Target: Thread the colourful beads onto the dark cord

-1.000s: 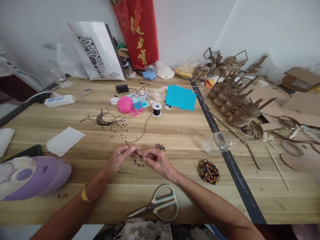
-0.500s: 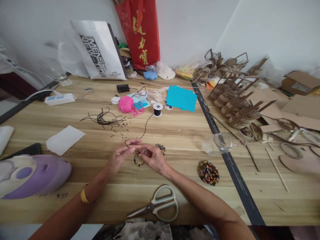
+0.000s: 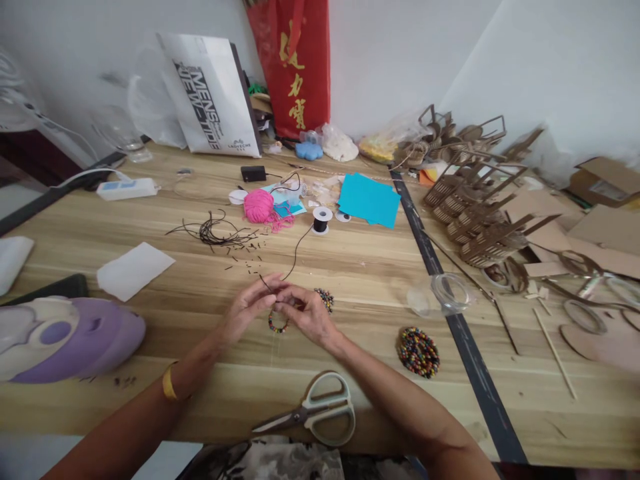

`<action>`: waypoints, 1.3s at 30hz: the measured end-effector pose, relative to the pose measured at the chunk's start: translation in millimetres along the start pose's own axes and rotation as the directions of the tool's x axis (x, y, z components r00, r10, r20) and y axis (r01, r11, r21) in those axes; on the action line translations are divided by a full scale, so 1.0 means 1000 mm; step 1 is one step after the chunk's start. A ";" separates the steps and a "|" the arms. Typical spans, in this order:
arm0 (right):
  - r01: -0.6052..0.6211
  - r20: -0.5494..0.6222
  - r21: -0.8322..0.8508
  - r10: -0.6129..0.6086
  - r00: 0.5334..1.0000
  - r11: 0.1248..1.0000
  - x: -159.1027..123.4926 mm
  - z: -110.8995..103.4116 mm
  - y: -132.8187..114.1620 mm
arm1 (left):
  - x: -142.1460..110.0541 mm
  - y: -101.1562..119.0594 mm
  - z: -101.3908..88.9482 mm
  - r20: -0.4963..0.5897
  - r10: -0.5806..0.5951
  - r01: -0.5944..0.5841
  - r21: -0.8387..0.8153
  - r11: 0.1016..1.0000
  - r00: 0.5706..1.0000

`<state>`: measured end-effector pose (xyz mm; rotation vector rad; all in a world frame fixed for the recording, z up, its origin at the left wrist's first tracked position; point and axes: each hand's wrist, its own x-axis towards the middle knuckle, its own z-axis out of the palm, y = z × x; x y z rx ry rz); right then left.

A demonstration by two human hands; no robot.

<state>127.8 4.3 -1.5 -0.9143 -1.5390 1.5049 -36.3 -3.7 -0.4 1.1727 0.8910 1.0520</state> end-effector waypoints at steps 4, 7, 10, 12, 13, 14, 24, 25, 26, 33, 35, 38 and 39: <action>-0.032 -0.023 0.014 0.033 0.999 0.999 -0.001 -0.005 -0.010 | -0.001 0.003 0.000 0.016 -0.060 0.061 -0.062 0.996 0.998; -0.028 -0.007 0.045 0.028 1.000 0.999 -0.002 -0.008 -0.012 | 0.000 0.001 -0.001 0.071 -0.076 0.079 -0.050 0.996 0.995; -0.033 -0.028 0.043 0.034 0.999 0.999 -0.001 -0.010 -0.009 | 0.001 -0.002 -0.002 0.093 -0.082 0.086 -0.035 0.996 0.992; -0.033 -0.058 0.016 0.034 0.998 0.999 0.000 -0.011 -0.008 | 0.002 -0.005 -0.002 0.087 -0.099 0.101 -0.020 0.995 0.991; -0.030 -0.066 0.008 0.031 0.997 1.000 0.000 -0.011 -0.007 | 0.002 -0.006 -0.003 0.080 -0.107 0.108 -0.013 0.994 0.991; -0.026 -0.070 0.005 0.026 0.997 1.000 0.001 -0.011 -0.007 | 0.003 -0.007 -0.003 0.074 -0.114 0.115 -0.005 0.993 0.991; -0.045 -0.072 0.054 0.049 0.996 0.998 0.001 -0.009 -0.009 | 0.003 -0.004 -0.003 0.128 -0.152 0.150 0.020 0.988 0.980; -0.055 -0.084 0.060 0.060 0.995 0.997 0.001 -0.010 -0.009 | 0.003 -0.004 -0.003 0.127 -0.157 0.155 0.025 0.988 0.979; -0.063 -0.096 0.069 0.070 0.993 0.996 0.002 -0.010 -0.008 | 0.003 -0.005 -0.003 0.127 -0.160 0.158 0.027 0.987 0.979; -0.093 -0.102 0.130 0.107 0.989 0.987 0.005 -0.012 -0.007 | 0.004 -0.009 -0.004 0.087 -0.164 0.158 0.070 0.985 0.983; -0.090 -0.084 0.117 0.100 0.991 0.989 0.005 -0.012 -0.008 | 0.004 -0.009 -0.005 0.070 -0.174 0.170 0.059 0.984 0.982; -0.066 -0.093 0.101 0.075 0.993 0.993 0.005 -0.013 -0.009 | 0.004 -0.011 -0.006 0.064 -0.189 0.190 0.002 0.982 0.980; -0.057 -0.103 0.096 0.067 0.992 0.994 0.005 -0.013 -0.009 | 0.005 -0.012 -0.006 0.059 -0.191 0.192 -0.015 0.981 0.980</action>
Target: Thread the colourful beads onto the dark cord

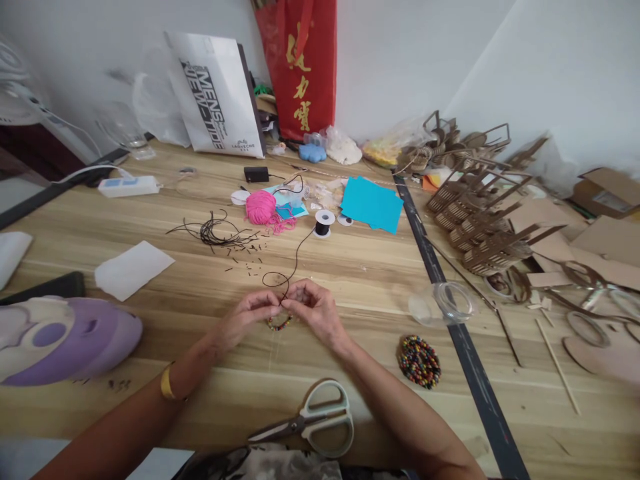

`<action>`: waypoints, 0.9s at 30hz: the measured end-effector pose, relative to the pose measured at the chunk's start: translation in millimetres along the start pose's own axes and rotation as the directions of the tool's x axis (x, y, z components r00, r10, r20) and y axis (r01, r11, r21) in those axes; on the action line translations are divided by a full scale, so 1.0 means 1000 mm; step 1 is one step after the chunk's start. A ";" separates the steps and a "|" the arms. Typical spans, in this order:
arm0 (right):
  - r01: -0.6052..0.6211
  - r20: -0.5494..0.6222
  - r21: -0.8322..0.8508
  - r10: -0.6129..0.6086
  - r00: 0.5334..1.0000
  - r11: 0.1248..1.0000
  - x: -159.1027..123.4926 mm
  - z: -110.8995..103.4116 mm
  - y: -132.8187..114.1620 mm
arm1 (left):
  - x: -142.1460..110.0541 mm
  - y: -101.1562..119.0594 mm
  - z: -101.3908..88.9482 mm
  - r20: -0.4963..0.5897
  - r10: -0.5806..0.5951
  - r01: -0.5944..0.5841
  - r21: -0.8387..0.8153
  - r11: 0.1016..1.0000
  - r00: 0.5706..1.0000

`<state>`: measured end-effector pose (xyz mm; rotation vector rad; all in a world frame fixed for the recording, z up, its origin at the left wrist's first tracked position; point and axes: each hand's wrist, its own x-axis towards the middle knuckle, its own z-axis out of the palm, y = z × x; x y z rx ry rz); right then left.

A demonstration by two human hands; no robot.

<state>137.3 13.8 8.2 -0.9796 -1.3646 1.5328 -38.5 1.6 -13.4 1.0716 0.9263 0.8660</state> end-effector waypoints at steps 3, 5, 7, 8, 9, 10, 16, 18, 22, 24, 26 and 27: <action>0.008 -0.012 -0.018 -0.008 1.000 1.000 -0.001 0.001 0.000 | 0.001 -0.002 0.000 -0.008 -0.010 0.010 -0.072 0.997 1.000; -0.008 -0.002 -0.025 0.008 1.000 1.000 -0.002 0.001 0.000 | 0.001 -0.001 0.001 0.009 -0.021 0.022 -0.141 0.990 1.000; -0.027 0.015 -0.024 0.027 1.000 0.999 -0.003 0.002 0.000 | 0.000 -0.001 0.003 0.031 -0.025 0.031 -0.196 0.980 0.999; -0.035 0.018 -0.022 0.035 0.999 0.999 -0.003 0.003 0.000 | 0.000 0.000 0.004 0.042 -0.026 0.034 -0.215 0.976 0.999; -0.042 0.017 -0.021 0.042 0.999 0.999 -0.003 0.003 -0.001 | 0.000 0.000 0.004 0.047 -0.026 0.036 -0.225 0.974 0.999; -0.050 0.013 -0.023 0.050 0.999 0.998 -0.003 0.003 -0.001 | 0.000 -0.001 0.004 0.043 -0.026 0.035 -0.228 0.973 0.999; -0.063 0.018 -0.062 0.064 0.998 0.996 -0.005 0.003 -0.002 | 0.000 -0.007 0.003 0.023 0.007 -0.004 -0.166 0.986 1.000; -0.036 0.028 -0.085 0.038 0.999 0.996 -0.006 0.003 -0.003 | 0.001 -0.008 0.003 0.038 0.019 -0.013 -0.150 0.989 0.999; 0.036 0.059 -0.163 -0.027 0.998 0.986 -0.006 0.001 -0.003 | 0.000 -0.008 0.003 0.064 0.018 -0.010 -0.128 0.992 0.998; 0.060 0.054 -0.216 -0.049 0.997 0.974 -0.006 -0.001 -0.001 | -0.001 -0.006 0.004 0.080 0.011 -0.001 -0.122 0.993 0.997; 0.070 0.036 -0.266 -0.063 0.997 0.961 -0.005 -0.003 0.002 | -0.001 -0.005 0.004 0.085 0.007 0.002 -0.106 0.994 0.996; 0.069 0.034 -0.280 -0.061 0.998 0.957 -0.005 -0.003 0.004 | -0.002 -0.004 0.005 0.087 0.004 0.004 -0.096 0.995 0.996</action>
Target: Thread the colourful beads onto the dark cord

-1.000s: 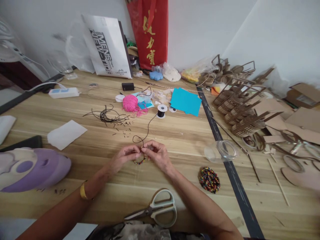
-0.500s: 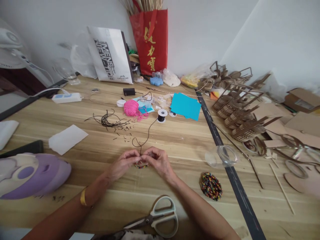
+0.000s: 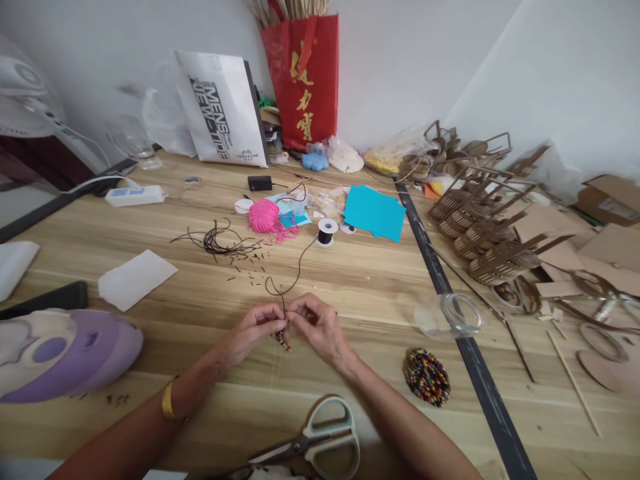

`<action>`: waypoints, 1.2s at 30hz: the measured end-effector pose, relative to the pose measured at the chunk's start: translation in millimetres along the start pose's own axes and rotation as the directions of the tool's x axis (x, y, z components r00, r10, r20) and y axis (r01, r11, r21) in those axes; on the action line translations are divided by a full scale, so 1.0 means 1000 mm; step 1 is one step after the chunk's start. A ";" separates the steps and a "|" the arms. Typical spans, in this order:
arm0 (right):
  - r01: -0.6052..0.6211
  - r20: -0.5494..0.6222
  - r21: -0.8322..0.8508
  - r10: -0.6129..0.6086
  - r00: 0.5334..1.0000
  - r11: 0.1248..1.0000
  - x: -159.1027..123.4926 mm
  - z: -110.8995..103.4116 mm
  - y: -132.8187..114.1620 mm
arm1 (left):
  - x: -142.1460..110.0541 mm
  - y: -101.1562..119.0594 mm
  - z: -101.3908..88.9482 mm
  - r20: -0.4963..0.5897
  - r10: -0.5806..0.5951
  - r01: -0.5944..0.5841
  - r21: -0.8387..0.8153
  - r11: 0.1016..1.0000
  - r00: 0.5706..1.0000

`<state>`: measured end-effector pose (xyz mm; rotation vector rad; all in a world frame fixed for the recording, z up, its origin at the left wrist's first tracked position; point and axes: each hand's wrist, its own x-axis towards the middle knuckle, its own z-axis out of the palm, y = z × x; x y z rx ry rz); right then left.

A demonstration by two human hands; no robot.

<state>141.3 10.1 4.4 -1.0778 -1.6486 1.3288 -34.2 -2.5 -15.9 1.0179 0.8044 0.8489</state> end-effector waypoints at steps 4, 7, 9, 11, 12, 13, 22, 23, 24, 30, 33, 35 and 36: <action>-0.021 0.036 0.036 0.020 0.999 0.999 0.001 0.001 0.003 | 0.000 0.000 0.001 -0.001 -0.025 0.025 0.014 1.000 1.000; -0.054 0.038 0.106 0.050 0.998 0.993 0.002 0.002 0.002 | 0.000 -0.001 0.000 -0.013 -0.009 0.009 0.001 1.000 1.000; -0.095 0.047 0.155 0.088 0.995 0.983 0.002 0.002 0.002 | 0.000 -0.002 -0.001 -0.028 0.011 -0.011 -0.005 1.000 1.000; -0.137 0.074 0.194 0.125 0.989 0.971 0.003 0.002 0.002 | 0.001 -0.003 -0.002 -0.051 0.026 -0.026 -0.008 1.000 0.998; -0.154 0.088 0.208 0.139 0.986 0.966 0.003 0.002 0.002 | 0.001 -0.004 -0.002 -0.062 0.029 -0.030 -0.012 0.999 0.998; -0.166 0.099 0.219 0.147 0.984 0.962 0.003 0.002 0.002 | 0.001 -0.005 -0.003 -0.070 0.030 -0.032 -0.020 0.999 0.997; -0.177 0.056 0.327 0.168 0.984 0.928 0.005 0.006 0.009 | 0.002 -0.008 -0.003 -0.062 0.057 -0.058 -0.013 0.998 0.996; -0.179 0.061 0.339 0.168 0.984 0.924 0.005 0.007 0.009 | 0.002 -0.009 -0.003 -0.059 0.062 -0.063 -0.011 0.998 0.996; -0.182 0.067 0.349 0.169 0.983 0.919 0.004 0.008 0.009 | 0.002 -0.009 -0.003 -0.056 0.069 -0.069 -0.011 0.998 0.996; -0.162 0.040 0.363 0.158 0.987 0.918 0.003 0.008 0.006 | 0.002 -0.006 -0.003 -0.050 0.086 -0.084 0.037 0.996 0.995; -0.126 0.022 0.336 0.126 0.992 0.933 0.003 0.005 0.005 | 0.001 0.001 -0.001 -0.095 0.140 -0.127 0.130 0.983 0.986; -0.118 0.028 0.316 0.115 0.993 0.941 0.003 0.003 0.003 | 0.000 0.006 0.000 -0.110 0.177 -0.155 0.184 0.971 0.978; -0.120 0.031 0.309 0.116 0.993 0.943 0.003 0.002 0.002 | -0.001 0.009 0.000 -0.119 0.185 -0.159 0.204 0.966 0.976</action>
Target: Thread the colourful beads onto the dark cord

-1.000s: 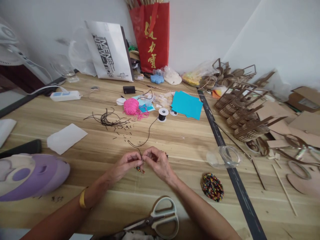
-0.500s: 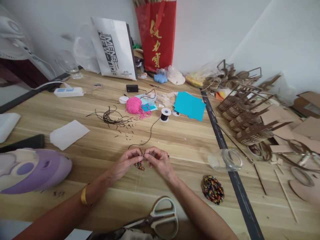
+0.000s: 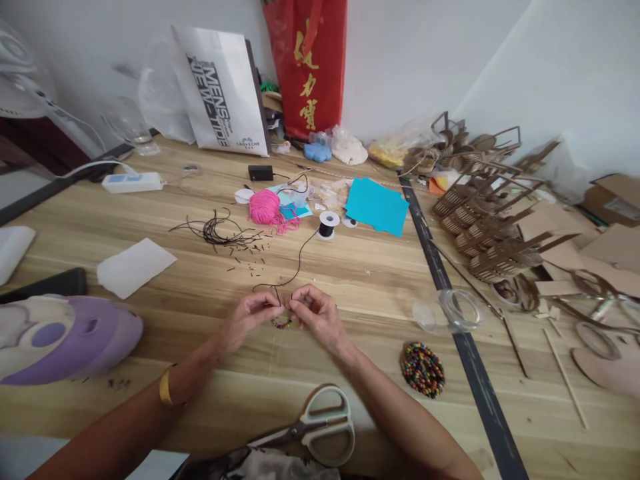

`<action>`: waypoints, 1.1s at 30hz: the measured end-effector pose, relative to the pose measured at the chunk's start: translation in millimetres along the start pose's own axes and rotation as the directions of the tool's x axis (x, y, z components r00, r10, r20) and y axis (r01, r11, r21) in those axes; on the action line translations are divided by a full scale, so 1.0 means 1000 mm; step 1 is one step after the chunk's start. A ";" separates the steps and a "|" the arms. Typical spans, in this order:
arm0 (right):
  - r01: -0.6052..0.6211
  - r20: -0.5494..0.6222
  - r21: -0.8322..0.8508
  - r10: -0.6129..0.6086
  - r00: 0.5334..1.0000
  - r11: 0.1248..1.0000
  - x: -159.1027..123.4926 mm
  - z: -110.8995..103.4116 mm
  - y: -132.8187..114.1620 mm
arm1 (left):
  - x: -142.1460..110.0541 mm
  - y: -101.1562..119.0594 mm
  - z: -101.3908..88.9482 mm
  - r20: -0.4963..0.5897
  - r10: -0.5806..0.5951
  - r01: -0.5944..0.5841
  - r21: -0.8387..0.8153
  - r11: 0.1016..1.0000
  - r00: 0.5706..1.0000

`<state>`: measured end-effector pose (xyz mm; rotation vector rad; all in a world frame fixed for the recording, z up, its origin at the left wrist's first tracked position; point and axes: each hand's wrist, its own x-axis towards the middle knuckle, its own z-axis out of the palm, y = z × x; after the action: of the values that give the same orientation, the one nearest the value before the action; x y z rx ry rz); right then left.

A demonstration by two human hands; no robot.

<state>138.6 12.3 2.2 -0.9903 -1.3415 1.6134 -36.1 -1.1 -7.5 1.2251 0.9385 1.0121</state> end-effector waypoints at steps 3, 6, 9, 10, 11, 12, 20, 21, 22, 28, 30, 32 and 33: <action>-0.023 -0.002 -0.011 0.023 1.000 1.000 -0.001 -0.002 -0.004 | 0.000 0.005 -0.001 -0.045 -0.010 0.012 0.039 0.999 0.999; -0.038 0.018 -0.034 0.038 0.999 0.999 -0.002 -0.004 -0.009 | 0.000 0.006 -0.003 -0.093 -0.014 0.019 0.051 0.999 0.996; -0.023 0.037 -0.065 0.025 0.999 0.998 -0.003 -0.005 -0.012 | 0.000 0.006 -0.004 -0.142 -0.005 0.012 0.053 0.999 0.990; -0.018 0.041 -0.077 0.021 0.999 0.997 -0.003 -0.005 -0.013 | 0.000 0.007 -0.004 -0.155 0.004 0.005 0.058 0.998 0.988; -0.013 0.045 -0.090 0.017 0.999 0.996 -0.004 -0.005 -0.014 | 0.000 0.007 -0.004 -0.162 0.017 -0.006 0.066 0.998 0.987; -0.010 0.052 -0.102 0.016 0.999 0.995 -0.004 -0.005 -0.014 | 0.000 0.007 -0.004 -0.164 0.034 -0.021 0.078 0.997 0.986; 0.020 0.144 -0.150 0.002 0.990 0.988 -0.005 -0.003 -0.016 | 0.000 0.002 -0.009 -0.166 0.294 -0.243 0.271 0.931 0.941; 0.030 0.150 -0.158 -0.006 0.989 0.987 -0.005 -0.003 -0.017 | 0.001 0.000 -0.010 -0.156 0.342 -0.288 0.290 0.913 0.927; 0.039 0.153 -0.164 -0.014 0.988 0.986 -0.005 -0.003 -0.017 | 0.002 -0.002 -0.011 -0.141 0.380 -0.326 0.302 0.896 0.914; 0.029 0.146 -0.137 -0.009 0.989 0.990 -0.004 -0.003 -0.013 | 0.002 -0.005 -0.012 -0.093 0.438 -0.394 0.298 0.869 0.894; 0.014 0.141 -0.101 0.001 0.990 0.995 -0.003 -0.003 -0.011 | 0.001 -0.004 -0.011 -0.097 0.452 -0.406 0.302 0.862 0.887; 0.006 0.135 -0.078 0.005 0.991 0.997 -0.003 -0.003 -0.010 | 0.000 -0.002 -0.011 -0.105 0.475 -0.425 0.309 0.851 0.874; 0.006 0.134 -0.074 0.004 0.991 0.997 -0.003 -0.003 -0.009 | 0.000 -0.002 -0.010 -0.107 0.487 -0.437 0.307 0.846 0.867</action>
<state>143.4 11.9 11.1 -0.9383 -1.5020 1.6649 -45.6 1.9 -10.3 1.6672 0.9649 1.4318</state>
